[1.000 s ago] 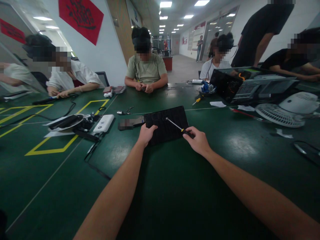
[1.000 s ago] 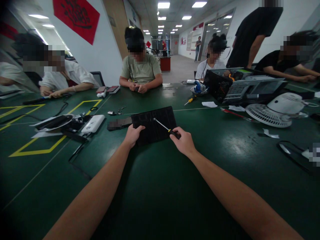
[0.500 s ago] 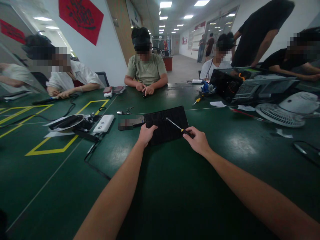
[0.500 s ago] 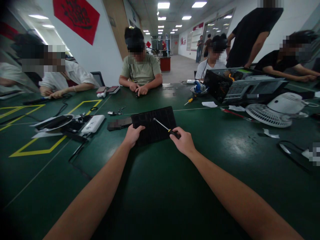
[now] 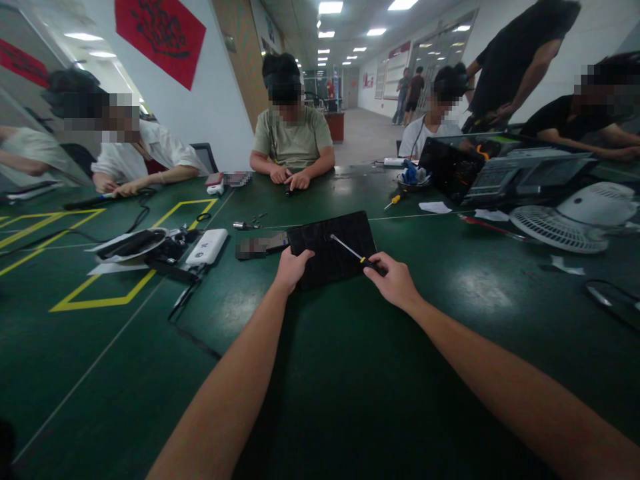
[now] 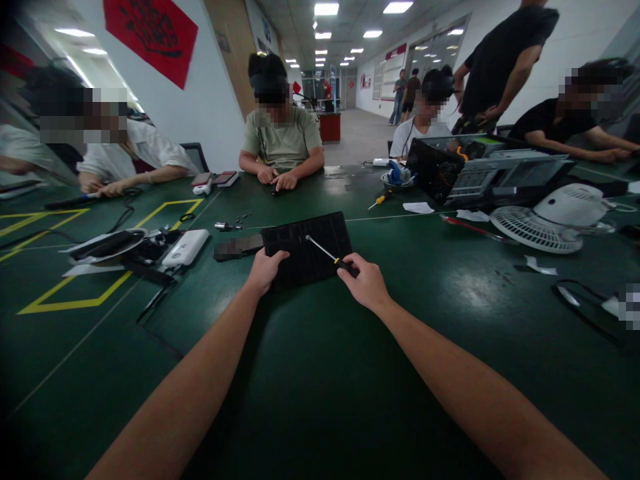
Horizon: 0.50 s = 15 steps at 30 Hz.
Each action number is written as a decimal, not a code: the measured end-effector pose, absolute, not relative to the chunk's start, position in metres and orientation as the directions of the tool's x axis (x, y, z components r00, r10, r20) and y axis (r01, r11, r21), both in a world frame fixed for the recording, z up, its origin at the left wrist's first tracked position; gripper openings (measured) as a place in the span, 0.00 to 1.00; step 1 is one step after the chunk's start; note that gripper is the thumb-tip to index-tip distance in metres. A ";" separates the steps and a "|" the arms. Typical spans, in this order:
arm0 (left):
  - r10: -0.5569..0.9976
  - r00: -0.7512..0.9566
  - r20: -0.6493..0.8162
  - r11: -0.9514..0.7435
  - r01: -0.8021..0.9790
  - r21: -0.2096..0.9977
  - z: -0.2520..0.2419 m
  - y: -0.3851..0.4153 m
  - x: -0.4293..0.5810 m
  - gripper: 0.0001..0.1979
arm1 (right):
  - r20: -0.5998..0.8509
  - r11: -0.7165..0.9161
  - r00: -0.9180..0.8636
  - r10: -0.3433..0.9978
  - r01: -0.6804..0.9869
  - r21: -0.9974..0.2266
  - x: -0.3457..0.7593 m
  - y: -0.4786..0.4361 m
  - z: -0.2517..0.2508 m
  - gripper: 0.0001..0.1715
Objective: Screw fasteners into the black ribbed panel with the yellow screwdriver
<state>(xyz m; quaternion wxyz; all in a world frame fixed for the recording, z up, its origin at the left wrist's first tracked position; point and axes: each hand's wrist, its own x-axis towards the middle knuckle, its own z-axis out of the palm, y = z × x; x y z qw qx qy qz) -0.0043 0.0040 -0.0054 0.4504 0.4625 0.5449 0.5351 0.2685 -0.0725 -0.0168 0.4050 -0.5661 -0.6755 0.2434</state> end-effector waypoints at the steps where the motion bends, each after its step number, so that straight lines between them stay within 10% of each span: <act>1: 0.986 -0.167 0.004 0.000 0.023 1.000 -0.005 0.004 -0.004 0.17 | 0.281 0.253 -0.041 0.959 0.576 -0.777 0.268 -0.072 -0.017 0.13; 15: 0.986 -0.169 0.006 -0.005 0.007 1.000 -0.005 0.003 -0.003 0.17 | 0.341 0.285 0.004 0.940 0.536 -0.794 0.268 -0.072 -0.017 0.13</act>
